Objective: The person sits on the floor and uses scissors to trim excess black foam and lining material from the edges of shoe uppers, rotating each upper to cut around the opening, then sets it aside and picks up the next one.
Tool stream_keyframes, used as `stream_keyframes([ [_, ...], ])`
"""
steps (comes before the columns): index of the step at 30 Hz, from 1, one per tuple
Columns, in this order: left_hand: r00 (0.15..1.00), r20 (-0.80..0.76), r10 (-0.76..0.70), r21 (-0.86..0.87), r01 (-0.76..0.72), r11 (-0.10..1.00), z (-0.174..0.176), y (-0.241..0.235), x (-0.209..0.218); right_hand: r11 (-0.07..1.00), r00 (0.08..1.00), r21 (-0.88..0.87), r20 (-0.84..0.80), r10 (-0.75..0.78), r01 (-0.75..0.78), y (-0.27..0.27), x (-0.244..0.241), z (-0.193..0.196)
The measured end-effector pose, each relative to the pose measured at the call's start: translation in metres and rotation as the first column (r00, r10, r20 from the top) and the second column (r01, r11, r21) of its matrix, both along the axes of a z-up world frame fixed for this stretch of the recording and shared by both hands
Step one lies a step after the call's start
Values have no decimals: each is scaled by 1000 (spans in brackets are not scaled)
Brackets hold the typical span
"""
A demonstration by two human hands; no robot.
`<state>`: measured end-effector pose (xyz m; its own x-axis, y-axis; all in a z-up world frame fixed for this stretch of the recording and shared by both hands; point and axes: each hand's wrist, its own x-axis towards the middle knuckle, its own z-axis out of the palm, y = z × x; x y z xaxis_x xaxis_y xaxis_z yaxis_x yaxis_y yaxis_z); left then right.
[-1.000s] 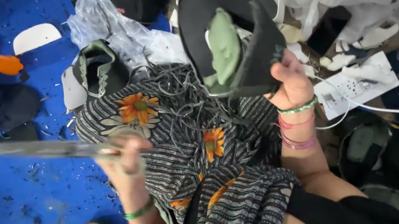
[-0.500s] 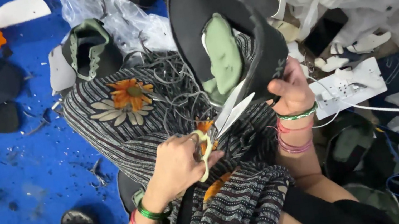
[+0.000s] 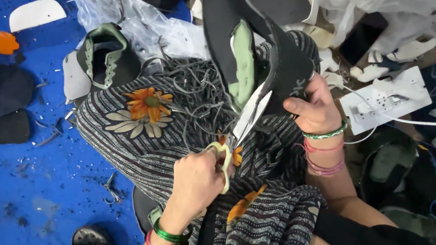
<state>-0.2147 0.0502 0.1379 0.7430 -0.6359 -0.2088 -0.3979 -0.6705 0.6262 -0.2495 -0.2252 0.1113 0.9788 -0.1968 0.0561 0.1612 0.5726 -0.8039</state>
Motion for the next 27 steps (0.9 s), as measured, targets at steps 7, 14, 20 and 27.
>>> stream_keyframes([
  [7, 992, 73, -107, -195, 119, 973, 29, -14, 14, 987, 995, -126, -17, 97, -99, 10, 0, -9],
  [14, 999, 47, -5, -149, 12, 989, 14, -6, 7, 999, 999, -24, 31, 32, -31, 9, -2, -41],
  [20, 999, -51, -10, -25, 9, 1000, 8, 0, 8, 911, 972, 345, 142, 186, -225, -7, 5, -74],
  [27, 994, -93, -66, -97, 57, 994, 28, -3, 13, 986, 999, 159, 36, 40, -45, 3, -6, -65],
])
